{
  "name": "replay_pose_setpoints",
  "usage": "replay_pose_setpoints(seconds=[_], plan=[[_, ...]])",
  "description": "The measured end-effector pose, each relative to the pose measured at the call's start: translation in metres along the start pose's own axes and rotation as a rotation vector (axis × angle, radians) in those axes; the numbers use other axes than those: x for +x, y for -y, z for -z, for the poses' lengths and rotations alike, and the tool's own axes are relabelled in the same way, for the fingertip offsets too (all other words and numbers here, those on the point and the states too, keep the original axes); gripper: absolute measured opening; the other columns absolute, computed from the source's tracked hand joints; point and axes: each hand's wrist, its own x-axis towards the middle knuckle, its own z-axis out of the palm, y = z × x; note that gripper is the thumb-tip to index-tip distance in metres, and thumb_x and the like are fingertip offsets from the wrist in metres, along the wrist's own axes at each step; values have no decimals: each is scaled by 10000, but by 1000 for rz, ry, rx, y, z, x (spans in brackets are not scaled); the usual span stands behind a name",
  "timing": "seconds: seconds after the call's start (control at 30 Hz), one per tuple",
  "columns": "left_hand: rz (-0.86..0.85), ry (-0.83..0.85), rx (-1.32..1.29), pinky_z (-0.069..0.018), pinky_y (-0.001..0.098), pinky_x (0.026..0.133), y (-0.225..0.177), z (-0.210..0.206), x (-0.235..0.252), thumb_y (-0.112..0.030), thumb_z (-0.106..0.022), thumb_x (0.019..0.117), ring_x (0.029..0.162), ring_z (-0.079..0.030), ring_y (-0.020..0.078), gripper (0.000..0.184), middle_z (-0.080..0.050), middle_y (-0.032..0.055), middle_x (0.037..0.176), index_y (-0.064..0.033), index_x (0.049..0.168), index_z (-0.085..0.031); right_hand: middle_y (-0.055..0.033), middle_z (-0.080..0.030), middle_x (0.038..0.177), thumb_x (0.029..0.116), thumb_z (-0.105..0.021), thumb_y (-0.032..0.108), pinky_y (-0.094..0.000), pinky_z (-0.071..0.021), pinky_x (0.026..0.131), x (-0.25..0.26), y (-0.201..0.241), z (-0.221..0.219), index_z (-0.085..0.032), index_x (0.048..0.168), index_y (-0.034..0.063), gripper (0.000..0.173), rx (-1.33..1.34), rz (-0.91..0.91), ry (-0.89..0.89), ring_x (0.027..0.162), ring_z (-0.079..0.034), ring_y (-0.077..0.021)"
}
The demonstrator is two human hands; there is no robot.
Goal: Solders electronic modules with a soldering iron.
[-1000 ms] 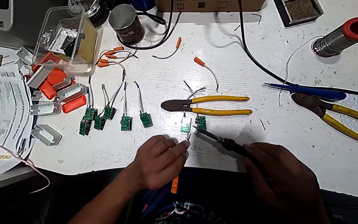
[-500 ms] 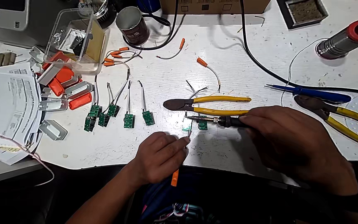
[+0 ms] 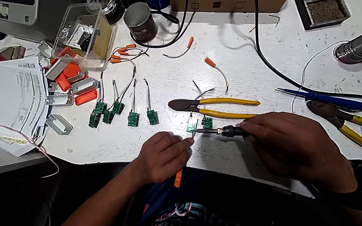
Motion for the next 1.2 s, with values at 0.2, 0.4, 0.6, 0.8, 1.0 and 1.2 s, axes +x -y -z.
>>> replay_pose_setpoints(seconds=[0.2, 0.4, 0.6, 0.8, 1.0, 1.2], plan=[[-12, 1, -5, -530, 365, 817, 0, 0, 0, -84, -579, 1022, 936, -698, 229, 101, -749, 112, 1174, -75, 1056, -674, -100, -694, 915, 945, -525, 161, -372, -479, 592, -1, 2, 3, -746, 1089, 56, 283, -8, -23, -18, 754, -639, -209], [-15, 2, -10, -529, 364, 822, 0, -1, -1, -83, -577, 1023, 939, -697, 228, 105, -747, 108, 1185, -80, 1062, -675, -97, -700, 894, 950, -515, 167, -378, -499, 605, -2, 2, 6, -751, 1079, 43, 296, -10, -32, -2, 757, -651, -206], [-13, -3, -6, -526, 361, 817, 1, -1, 0, -83, -577, 1023, 928, -695, 224, 102, -750, 105, 1174, -78, 1052, -675, -99, -705, 883, 952, -512, 155, -364, -502, 595, 0, 2, 7, -751, 1073, 30, 296, 2, -24, 1, 747, -656, -200], [-9, -7, -8, -526, 360, 819, 0, -1, 0, -79, -582, 1020, 930, -692, 226, 101, -749, 106, 1177, -77, 1054, -678, -86, -696, 860, 962, -496, 161, -355, -485, 575, 0, 0, 8, -748, 1075, 31, 306, 1, -26, 19, 719, -641, -183], [-4, -14, -4, -526, 361, 823, 0, -1, 0, -86, -579, 1021, 925, -690, 224, 101, -750, 102, 1171, -83, 1047, -677, -96, -702, 913, 944, -544, 160, -369, -518, 643, -1, 1, 8, -755, 1070, 56, 267, 29, -27, 14, 796, -664, -202], [-4, -14, -2, -526, 363, 822, 0, -1, 0, -84, -586, 1019, 923, -690, 224, 95, -752, 101, 1166, -83, 1045, -678, -76, -704, 870, 967, -508, 162, -345, -525, 623, -2, -1, 7, -742, 1064, 34, 284, 59, -43, 32, 754, -658, -168]])
